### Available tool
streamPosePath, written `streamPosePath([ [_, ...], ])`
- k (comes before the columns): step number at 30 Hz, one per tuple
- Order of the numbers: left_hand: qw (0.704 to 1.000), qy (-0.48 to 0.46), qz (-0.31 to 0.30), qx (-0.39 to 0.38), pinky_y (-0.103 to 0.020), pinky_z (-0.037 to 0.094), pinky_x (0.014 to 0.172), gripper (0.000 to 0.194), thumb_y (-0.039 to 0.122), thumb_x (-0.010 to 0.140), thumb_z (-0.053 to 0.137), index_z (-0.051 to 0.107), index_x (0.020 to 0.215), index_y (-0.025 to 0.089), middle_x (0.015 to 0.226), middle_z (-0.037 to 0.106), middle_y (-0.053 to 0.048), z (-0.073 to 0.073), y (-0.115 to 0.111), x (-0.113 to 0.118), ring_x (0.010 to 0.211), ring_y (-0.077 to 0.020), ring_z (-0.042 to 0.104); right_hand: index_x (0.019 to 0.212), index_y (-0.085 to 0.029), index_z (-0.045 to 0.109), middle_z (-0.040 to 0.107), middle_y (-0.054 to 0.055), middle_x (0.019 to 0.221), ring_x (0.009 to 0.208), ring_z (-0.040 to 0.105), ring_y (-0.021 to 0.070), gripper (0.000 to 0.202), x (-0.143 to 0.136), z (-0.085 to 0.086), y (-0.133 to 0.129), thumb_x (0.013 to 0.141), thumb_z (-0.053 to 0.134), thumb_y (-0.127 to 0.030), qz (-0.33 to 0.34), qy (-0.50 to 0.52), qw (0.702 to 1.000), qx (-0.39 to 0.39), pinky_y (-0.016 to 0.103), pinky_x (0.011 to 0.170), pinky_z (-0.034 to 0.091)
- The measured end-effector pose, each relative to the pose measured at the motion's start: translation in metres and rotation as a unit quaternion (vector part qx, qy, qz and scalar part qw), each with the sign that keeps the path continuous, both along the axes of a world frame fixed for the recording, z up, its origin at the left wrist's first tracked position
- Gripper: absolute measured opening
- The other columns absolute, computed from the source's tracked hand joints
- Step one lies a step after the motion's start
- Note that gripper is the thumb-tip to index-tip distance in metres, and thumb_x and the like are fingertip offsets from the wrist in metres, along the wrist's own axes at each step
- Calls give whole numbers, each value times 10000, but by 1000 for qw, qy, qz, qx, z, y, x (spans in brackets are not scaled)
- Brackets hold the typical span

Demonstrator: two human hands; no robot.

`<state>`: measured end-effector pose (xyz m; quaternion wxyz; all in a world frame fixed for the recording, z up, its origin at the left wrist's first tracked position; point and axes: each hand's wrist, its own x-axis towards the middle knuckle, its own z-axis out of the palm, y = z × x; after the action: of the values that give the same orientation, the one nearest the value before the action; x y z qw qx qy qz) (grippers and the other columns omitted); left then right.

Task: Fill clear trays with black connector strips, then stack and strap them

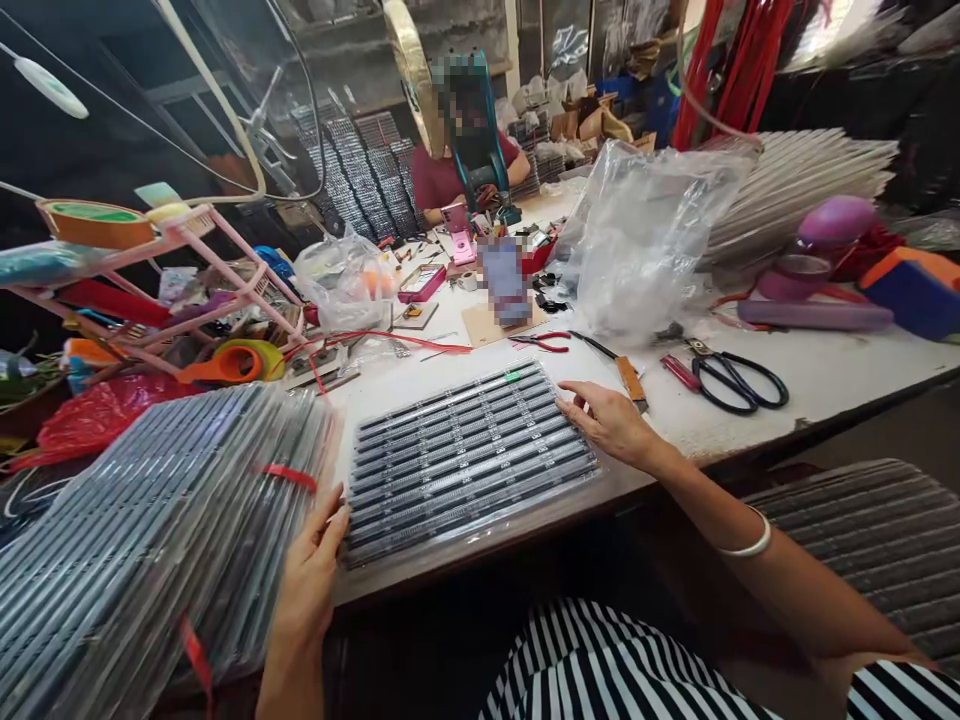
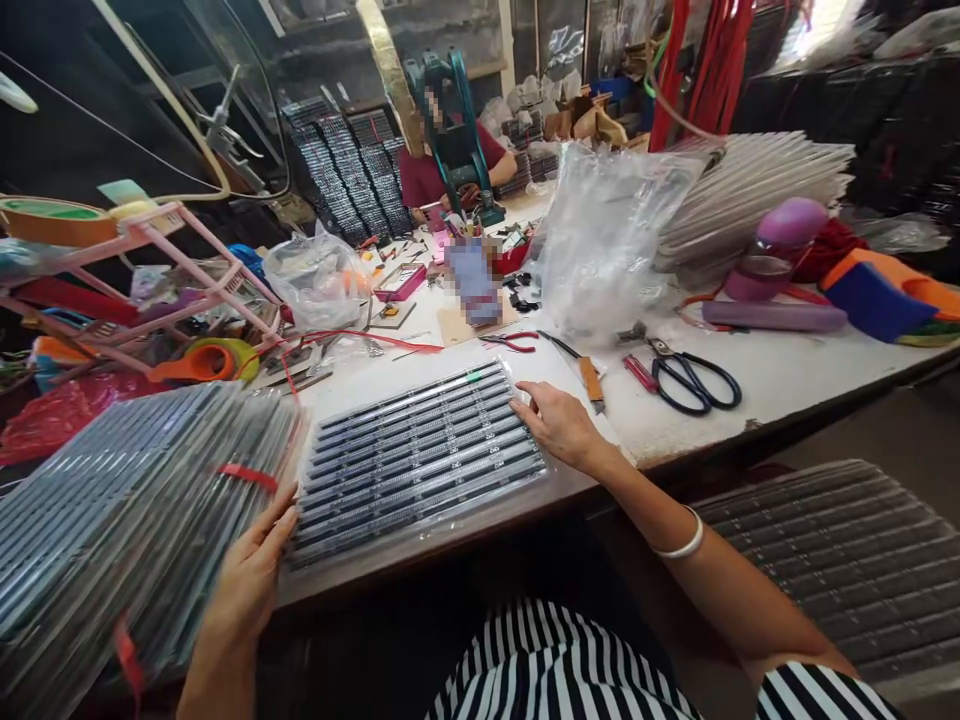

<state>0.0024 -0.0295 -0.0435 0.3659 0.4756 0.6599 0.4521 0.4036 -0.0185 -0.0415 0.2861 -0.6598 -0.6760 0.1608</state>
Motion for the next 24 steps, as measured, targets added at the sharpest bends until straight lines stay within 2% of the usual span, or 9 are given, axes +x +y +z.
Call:
streamPosePath([
  [5, 995, 97, -36, 9, -351, 251, 1126, 503, 428, 817, 548, 571, 1245, 164, 1388, 498, -86, 11, 19, 9, 1315, -227, 410, 1422, -182, 372, 593, 117, 1204, 1035, 582, 244, 496, -7, 2, 9, 956, 294, -330, 26, -61, 997, -42, 350, 858, 445],
  [9, 984, 173, -42, 30, -341, 225, 1130, 428, 321, 803, 535, 624, 1177, 134, 1332, 549, -108, 15, 34, 16, 1301, -239, 431, 1455, -171, 324, 617, 155, 1158, 1002, 605, 304, 526, -15, 10, 13, 950, 240, -293, 46, -116, 988, -89, 422, 821, 454],
  [12, 985, 167, -47, 26, -377, 288, 1095, 410, 329, 767, 584, 659, 1131, 155, 1266, 602, -106, 14, 39, 13, 1250, -278, 486, 1461, -149, 309, 640, 181, 1097, 895, 635, 334, 550, -17, 15, 17, 934, 254, -296, 48, -152, 981, -110, 452, 747, 466],
  [14, 986, 157, -52, 20, -410, 334, 1057, 424, 338, 758, 599, 663, 1126, 136, 1225, 627, -124, 13, 42, 9, 1193, -299, 533, 1466, -158, 301, 648, 168, 1101, 902, 639, 328, 556, -16, 15, 22, 931, 261, -306, 44, -164, 978, -120, 447, 759, 471],
  [17, 989, 138, -59, 14, -414, 384, 1005, 456, 335, 760, 608, 646, 1155, 109, 1192, 643, -139, 13, 47, 6, 1120, -295, 577, 1467, -198, 302, 625, 123, 1187, 1011, 619, 303, 552, -12, 8, 29, 934, 261, -336, 28, -129, 983, -126, 429, 860, 455],
  [19, 991, 122, -60, 8, -383, 411, 972, 441, 310, 748, 632, 655, 1143, 117, 1167, 659, -126, 14, 50, 7, 1057, -274, 609, 1464, -186, 309, 572, 134, 1270, 1095, 583, 305, 560, -8, 1, 31, 933, 252, -353, 19, -97, 987, -131, 426, 919, 430],
  [21, 992, 109, -59, 1, -345, 428, 944, 414, 273, 717, 672, 679, 1109, 142, 1120, 686, -96, 14, 55, 7, 1001, -250, 630, 1461, -167, 315, 497, 156, 1351, 1204, 504, 308, 577, -3, -3, 34, 929, 244, -378, 10, -71, 988, -139, 419, 982, 384],
  [24, 994, 99, -43, -7, -323, 432, 923, 397, 235, 657, 723, 712, 1043, 147, 1027, 721, -74, 13, 63, 4, 948, -239, 642, 1455, -217, 336, 411, 135, 1427, 1310, 381, 271, 607, 3, -3, 40, 907, 278, -472, -1, -16, 990, -144, 376, 1056, 294],
])
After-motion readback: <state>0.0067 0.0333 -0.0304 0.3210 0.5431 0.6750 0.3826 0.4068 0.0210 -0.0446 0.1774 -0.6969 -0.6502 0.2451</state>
